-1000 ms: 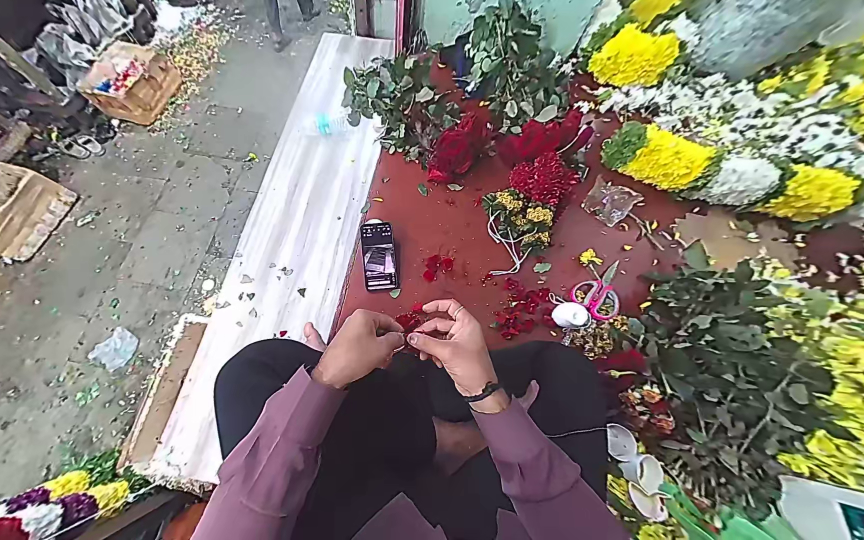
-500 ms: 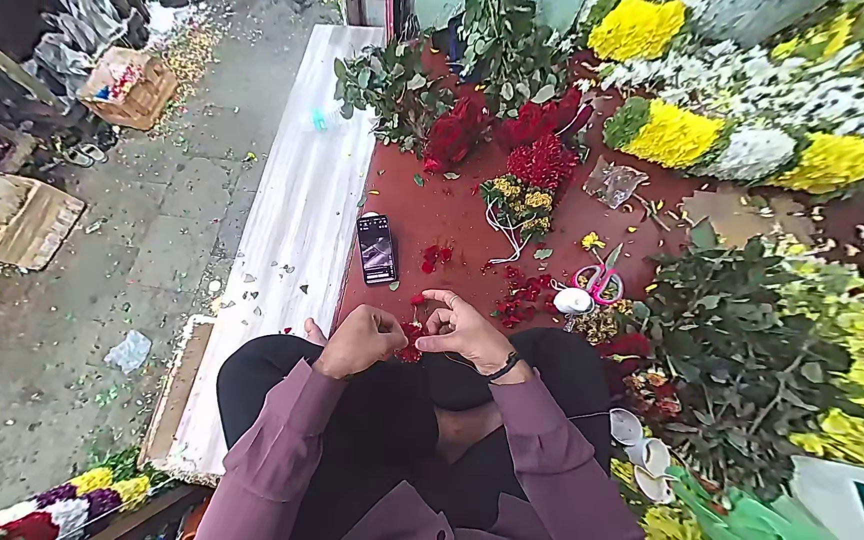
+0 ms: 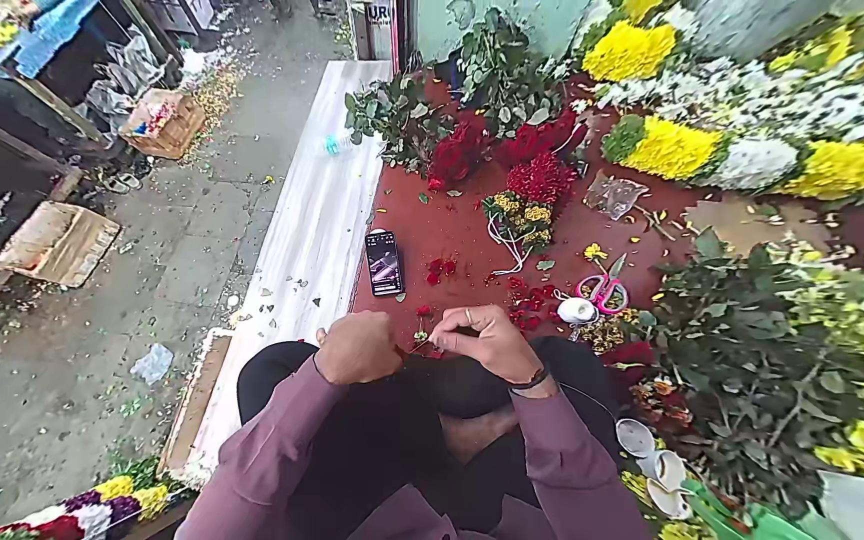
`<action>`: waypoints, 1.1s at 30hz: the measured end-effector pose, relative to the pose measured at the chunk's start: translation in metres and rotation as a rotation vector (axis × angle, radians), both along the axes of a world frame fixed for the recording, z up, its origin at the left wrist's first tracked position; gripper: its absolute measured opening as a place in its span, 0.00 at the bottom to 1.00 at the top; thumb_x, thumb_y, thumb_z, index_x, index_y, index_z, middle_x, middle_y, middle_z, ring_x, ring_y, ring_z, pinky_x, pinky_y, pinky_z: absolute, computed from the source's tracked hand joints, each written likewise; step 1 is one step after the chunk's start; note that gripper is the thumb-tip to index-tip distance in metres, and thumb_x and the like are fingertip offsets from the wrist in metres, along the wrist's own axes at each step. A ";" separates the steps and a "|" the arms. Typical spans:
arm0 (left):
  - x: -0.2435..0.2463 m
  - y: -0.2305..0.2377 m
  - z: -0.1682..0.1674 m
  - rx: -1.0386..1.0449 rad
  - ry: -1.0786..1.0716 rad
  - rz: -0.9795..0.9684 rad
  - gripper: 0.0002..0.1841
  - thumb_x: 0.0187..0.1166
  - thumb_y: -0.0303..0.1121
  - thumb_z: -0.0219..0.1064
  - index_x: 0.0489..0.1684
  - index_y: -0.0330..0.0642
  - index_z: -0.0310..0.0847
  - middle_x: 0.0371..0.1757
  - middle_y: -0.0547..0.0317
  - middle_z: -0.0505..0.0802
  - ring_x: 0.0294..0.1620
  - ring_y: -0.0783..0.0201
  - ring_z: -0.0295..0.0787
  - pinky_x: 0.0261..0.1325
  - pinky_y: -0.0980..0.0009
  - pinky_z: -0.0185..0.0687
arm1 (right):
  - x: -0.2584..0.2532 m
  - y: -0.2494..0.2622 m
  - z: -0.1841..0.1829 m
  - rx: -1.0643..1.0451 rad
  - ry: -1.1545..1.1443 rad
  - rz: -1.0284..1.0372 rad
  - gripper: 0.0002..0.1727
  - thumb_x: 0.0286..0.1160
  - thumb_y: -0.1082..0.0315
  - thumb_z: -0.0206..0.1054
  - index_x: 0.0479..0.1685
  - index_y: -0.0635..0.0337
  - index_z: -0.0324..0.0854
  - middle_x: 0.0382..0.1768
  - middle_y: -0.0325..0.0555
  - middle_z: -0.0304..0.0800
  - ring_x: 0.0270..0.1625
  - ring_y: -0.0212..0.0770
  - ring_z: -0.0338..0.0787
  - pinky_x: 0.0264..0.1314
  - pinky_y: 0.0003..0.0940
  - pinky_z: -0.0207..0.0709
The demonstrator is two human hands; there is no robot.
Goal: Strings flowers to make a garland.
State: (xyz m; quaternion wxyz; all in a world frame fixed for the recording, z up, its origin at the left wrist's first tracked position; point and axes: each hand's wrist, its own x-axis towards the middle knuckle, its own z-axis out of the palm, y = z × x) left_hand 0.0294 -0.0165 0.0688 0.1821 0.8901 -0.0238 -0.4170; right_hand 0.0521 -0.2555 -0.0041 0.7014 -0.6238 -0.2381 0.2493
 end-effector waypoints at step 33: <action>-0.012 0.041 -0.055 -0.518 -0.053 0.309 0.09 0.72 0.41 0.74 0.29 0.47 0.90 0.25 0.65 0.91 0.24 0.69 0.86 0.34 0.61 0.85 | 0.062 0.040 -0.185 -1.159 -0.094 0.210 0.20 0.65 0.61 0.76 0.59 0.44 0.90 0.61 0.43 0.91 0.65 0.50 0.88 0.68 0.63 0.80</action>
